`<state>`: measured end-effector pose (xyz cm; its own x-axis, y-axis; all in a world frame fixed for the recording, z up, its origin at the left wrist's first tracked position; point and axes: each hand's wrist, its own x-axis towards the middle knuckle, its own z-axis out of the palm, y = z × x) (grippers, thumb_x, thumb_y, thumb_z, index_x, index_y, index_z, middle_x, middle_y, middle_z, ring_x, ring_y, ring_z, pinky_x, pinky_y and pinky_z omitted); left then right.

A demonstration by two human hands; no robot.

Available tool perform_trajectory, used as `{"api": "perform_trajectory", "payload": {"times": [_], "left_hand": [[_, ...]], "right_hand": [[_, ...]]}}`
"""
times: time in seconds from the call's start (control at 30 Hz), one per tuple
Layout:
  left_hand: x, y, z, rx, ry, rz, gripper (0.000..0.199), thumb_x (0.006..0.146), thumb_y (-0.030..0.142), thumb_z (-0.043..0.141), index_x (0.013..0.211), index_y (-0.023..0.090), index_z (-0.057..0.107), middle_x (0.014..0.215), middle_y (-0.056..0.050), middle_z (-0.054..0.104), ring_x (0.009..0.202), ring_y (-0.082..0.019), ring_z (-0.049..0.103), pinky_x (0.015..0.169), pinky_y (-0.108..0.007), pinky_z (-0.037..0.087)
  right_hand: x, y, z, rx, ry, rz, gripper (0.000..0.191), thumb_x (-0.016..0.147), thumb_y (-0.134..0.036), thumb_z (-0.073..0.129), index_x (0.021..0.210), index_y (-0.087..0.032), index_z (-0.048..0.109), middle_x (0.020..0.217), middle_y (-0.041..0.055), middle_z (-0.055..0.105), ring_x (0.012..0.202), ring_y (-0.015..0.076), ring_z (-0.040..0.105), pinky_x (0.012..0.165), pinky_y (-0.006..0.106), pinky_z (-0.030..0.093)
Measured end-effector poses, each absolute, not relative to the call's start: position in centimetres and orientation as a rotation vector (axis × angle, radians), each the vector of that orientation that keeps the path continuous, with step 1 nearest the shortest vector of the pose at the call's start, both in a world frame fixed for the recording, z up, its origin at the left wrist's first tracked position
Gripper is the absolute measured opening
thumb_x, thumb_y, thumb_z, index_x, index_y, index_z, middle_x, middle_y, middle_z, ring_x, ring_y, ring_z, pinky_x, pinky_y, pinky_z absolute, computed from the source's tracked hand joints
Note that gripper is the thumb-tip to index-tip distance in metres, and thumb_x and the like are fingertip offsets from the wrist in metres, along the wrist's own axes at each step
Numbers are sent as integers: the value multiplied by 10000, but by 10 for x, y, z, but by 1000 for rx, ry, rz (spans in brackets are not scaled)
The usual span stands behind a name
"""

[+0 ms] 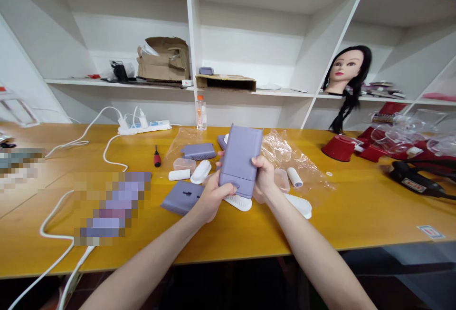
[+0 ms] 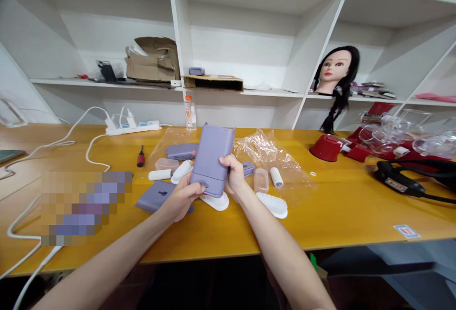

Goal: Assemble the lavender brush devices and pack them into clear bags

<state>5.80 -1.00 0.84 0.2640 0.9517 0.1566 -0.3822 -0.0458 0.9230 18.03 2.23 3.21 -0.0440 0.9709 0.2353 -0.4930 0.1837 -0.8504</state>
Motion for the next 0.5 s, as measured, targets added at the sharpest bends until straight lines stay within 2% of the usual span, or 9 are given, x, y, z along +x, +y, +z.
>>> {"api": "perform_trajectory", "payload": {"times": [0.1, 0.2, 0.33, 0.5], "left_hand": [[57, -5, 5, 1158, 730, 1300, 204, 562, 132, 513, 763, 163, 496, 592, 61, 436, 549, -73, 352, 522, -200, 308], [53, 3, 3, 1279, 848, 1378, 239, 567, 122, 523, 803, 163, 514, 610, 60, 453, 561, -82, 369, 518, -204, 310], [51, 4, 7, 1376, 912, 1295, 334, 543, 95, 573, 870, 158, 546, 687, 44, 536, 615, -104, 456, 562, -216, 367], [52, 0, 13, 1227, 892, 1122, 479, 508, 164, 730, 965, 138, 589, 852, -34, 655, 772, -166, 573, 720, -280, 443]], "right_hand": [[180, 26, 31, -571, -954, 1342, 107, 550, -255, 582, 647, -210, 574, 656, -14, 632, 684, 196, 570, 618, 307, 450], [181, 28, 32, -557, -1016, 1312, 186, 569, -220, 657, 744, -214, 594, 744, -25, 648, 705, 170, 570, 619, 270, 442], [183, 29, 33, -581, -1008, 1282, 308, 581, -236, 723, 863, -215, 601, 772, -16, 656, 730, 173, 586, 678, 289, 466], [183, 28, 31, -551, -1063, 1300, 353, 588, -238, 745, 908, -214, 598, 854, 5, 672, 801, 189, 607, 748, 324, 484]]}}
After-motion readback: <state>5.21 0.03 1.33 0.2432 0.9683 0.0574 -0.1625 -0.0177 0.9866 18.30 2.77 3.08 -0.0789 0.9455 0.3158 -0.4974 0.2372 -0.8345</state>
